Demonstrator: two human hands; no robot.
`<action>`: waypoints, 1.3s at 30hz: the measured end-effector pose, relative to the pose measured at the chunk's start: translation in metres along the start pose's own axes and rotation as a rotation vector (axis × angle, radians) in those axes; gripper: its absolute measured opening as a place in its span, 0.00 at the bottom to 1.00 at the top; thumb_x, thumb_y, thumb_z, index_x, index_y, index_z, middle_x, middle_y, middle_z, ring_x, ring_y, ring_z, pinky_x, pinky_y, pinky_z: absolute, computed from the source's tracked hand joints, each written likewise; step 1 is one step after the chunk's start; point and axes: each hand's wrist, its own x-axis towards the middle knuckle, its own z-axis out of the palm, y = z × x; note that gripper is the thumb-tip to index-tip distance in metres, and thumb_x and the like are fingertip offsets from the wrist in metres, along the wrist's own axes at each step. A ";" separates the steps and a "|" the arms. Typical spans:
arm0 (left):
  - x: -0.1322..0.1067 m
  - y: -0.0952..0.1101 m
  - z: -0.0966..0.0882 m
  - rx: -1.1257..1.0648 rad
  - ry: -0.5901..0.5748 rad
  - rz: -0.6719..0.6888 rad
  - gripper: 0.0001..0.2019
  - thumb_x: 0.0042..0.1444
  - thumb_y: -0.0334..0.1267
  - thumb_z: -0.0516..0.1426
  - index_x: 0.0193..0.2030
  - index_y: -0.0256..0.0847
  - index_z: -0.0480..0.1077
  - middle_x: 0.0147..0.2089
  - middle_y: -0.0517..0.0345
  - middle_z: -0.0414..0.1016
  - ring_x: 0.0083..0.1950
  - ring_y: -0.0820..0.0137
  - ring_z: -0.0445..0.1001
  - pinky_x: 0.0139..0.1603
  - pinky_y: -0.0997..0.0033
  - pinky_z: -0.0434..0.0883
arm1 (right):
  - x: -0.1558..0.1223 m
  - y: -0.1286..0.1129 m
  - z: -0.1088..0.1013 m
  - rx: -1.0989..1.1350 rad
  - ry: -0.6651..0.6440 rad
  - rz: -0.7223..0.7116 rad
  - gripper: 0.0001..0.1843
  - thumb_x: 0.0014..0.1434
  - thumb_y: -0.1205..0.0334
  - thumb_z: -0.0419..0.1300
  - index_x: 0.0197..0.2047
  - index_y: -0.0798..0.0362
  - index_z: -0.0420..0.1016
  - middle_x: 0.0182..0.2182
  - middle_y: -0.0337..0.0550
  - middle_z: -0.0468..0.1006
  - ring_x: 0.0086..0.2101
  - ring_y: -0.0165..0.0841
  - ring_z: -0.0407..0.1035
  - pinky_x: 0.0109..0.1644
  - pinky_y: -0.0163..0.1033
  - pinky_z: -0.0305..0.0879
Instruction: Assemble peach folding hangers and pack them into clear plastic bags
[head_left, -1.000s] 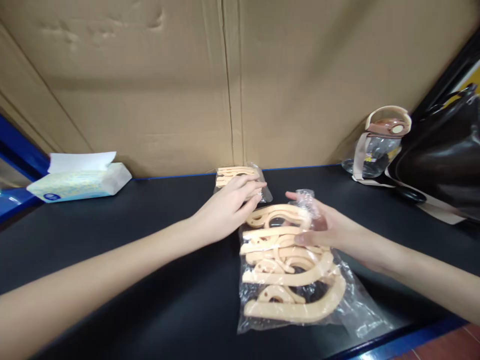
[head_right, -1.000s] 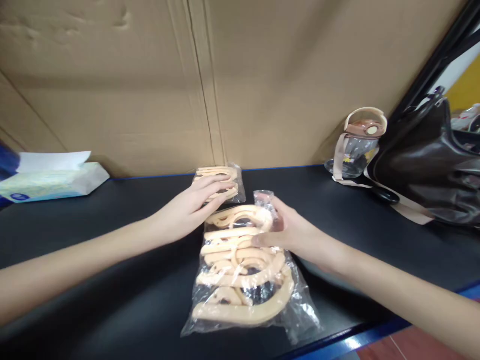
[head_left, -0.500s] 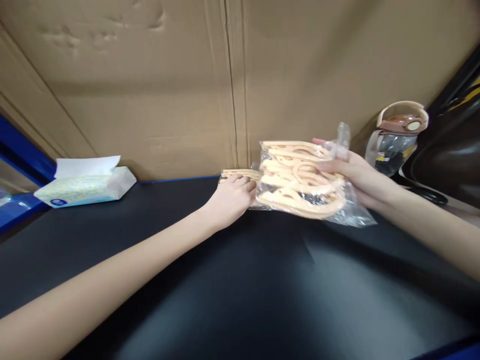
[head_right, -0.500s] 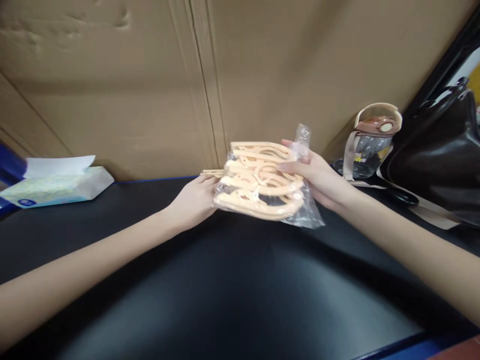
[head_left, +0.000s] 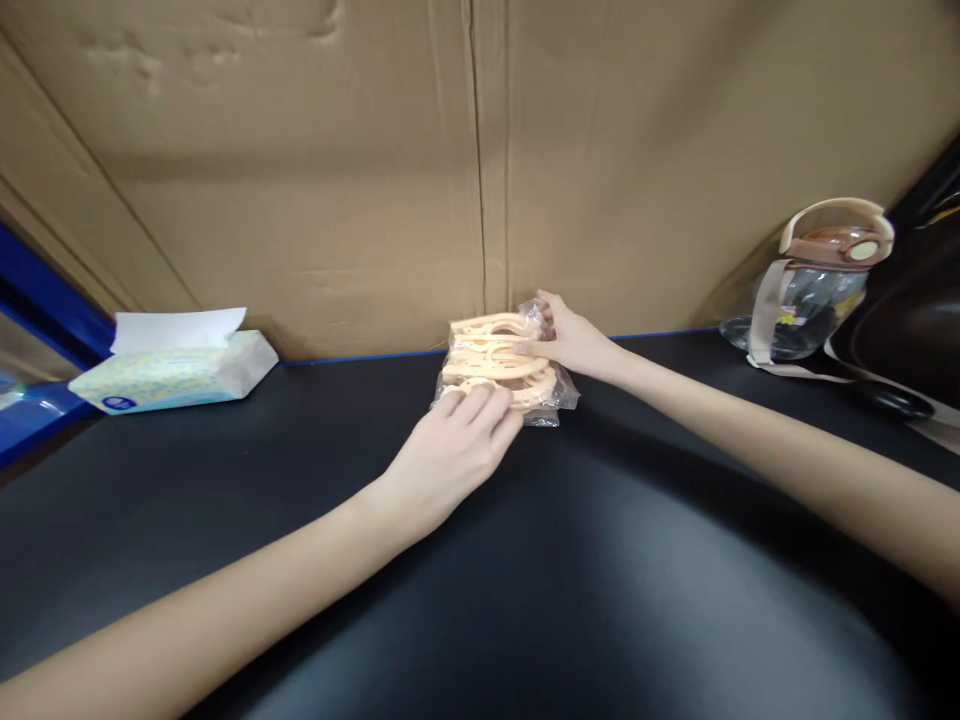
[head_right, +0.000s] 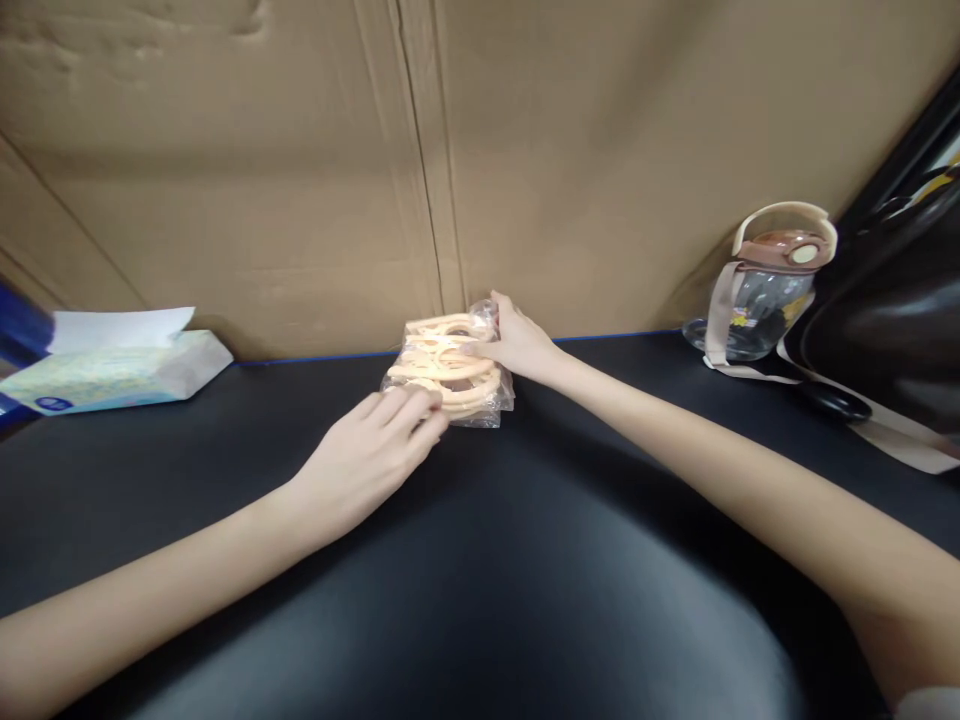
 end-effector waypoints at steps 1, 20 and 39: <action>0.001 -0.002 0.001 -0.002 0.000 -0.042 0.14 0.70 0.24 0.53 0.57 0.32 0.75 0.56 0.38 0.79 0.57 0.52 0.79 0.54 0.56 0.79 | -0.003 -0.001 -0.001 -0.076 0.029 -0.026 0.52 0.60 0.56 0.70 0.78 0.61 0.49 0.70 0.69 0.64 0.69 0.62 0.60 0.71 0.69 0.58; 0.027 0.002 0.016 -0.157 -0.092 -0.250 0.17 0.70 0.42 0.62 0.61 0.39 0.72 0.60 0.48 0.76 0.55 0.58 0.79 0.55 0.50 0.80 | 0.005 -0.013 0.030 -0.496 0.025 -0.298 0.21 0.70 0.53 0.64 0.62 0.52 0.73 0.59 0.50 0.76 0.53 0.43 0.76 0.56 0.55 0.76; -0.068 0.038 -0.022 -0.578 -0.162 -0.107 0.31 0.77 0.52 0.46 0.77 0.32 0.58 0.78 0.37 0.59 0.78 0.52 0.61 0.76 0.46 0.64 | -0.167 -0.050 0.014 -0.364 -0.355 -0.392 0.39 0.75 0.42 0.50 0.74 0.65 0.65 0.74 0.65 0.59 0.73 0.53 0.54 0.75 0.63 0.58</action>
